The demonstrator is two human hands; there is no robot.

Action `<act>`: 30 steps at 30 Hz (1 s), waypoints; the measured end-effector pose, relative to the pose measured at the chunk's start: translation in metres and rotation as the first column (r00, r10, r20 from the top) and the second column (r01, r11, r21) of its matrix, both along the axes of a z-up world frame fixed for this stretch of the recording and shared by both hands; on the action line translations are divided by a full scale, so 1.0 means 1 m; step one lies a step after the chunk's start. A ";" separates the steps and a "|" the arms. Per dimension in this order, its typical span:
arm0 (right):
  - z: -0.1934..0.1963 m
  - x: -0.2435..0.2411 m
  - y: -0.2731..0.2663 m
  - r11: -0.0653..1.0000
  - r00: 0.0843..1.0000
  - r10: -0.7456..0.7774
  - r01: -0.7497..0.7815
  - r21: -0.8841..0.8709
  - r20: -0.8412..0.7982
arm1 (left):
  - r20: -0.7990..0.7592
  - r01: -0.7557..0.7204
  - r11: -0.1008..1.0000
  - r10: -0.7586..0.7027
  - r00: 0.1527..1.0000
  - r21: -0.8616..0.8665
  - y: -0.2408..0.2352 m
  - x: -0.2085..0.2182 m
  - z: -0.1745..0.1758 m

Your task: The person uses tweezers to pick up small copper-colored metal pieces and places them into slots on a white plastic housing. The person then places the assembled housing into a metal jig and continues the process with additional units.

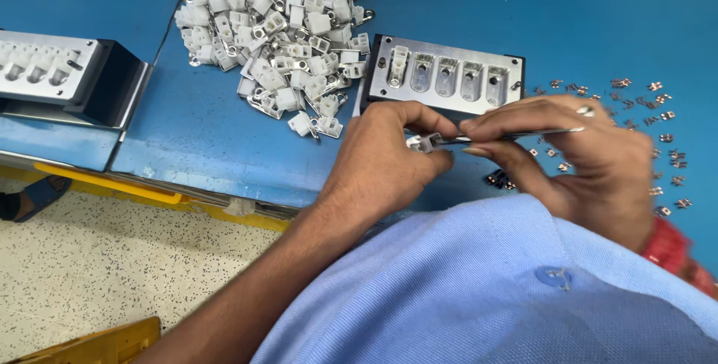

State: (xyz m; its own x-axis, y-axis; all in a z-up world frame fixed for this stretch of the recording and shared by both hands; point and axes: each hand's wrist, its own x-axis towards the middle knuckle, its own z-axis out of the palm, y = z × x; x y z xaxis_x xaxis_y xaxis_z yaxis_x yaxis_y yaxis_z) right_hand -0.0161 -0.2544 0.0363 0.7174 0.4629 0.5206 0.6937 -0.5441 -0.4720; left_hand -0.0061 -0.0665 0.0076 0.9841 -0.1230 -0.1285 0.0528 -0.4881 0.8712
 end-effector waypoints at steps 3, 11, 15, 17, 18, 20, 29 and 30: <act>0.002 0.005 -0.002 0.999 0.998 0.032 -0.033 -0.001 -0.052 | -0.122 0.051 0.998 -0.054 0.991 -0.024 0.003 0.007 -0.002; 0.000 -0.005 -0.019 0.933 0.967 -0.231 0.251 0.258 -0.106 | 0.232 0.054 0.983 -0.094 0.968 0.174 0.027 0.076 -0.015; 0.002 -0.012 -0.013 0.909 0.932 -0.335 0.358 0.216 -0.137 | 0.510 -0.003 0.944 -0.176 0.842 0.331 0.017 0.094 -0.041; 0.001 -0.019 -0.012 0.893 0.907 -0.396 0.416 0.170 -0.141 | 0.599 -0.024 0.942 -0.193 0.777 0.335 0.017 0.097 -0.048; -0.001 -0.023 -0.012 0.883 0.892 -0.430 0.448 0.140 -0.139 | 0.615 -0.015 0.952 -0.186 0.766 0.306 0.021 0.096 -0.050; -0.007 -0.030 -0.014 0.836 0.834 -0.512 0.539 0.102 -0.205 | 0.570 -0.002 0.964 -0.155 0.807 0.265 0.034 0.090 -0.047; -0.053 -0.032 -0.028 0.692 0.550 -0.719 0.621 -0.368 -0.426 | 0.347 -0.099 0.866 -0.090 0.934 0.491 0.095 0.022 -0.036; -0.058 -0.030 -0.024 0.679 0.566 -0.734 0.589 -0.439 -0.376 | 0.360 -0.103 0.856 -0.101 0.928 0.507 0.096 0.019 -0.038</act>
State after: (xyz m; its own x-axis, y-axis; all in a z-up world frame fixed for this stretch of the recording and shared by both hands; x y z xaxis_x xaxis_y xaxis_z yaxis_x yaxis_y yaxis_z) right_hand -0.0463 -0.2788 -0.0215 0.9790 -0.1983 -0.0483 -0.2006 -0.8909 -0.4075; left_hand 0.0132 0.0298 -0.0306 0.9717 -0.1394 0.1908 -0.2132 -0.8651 0.4541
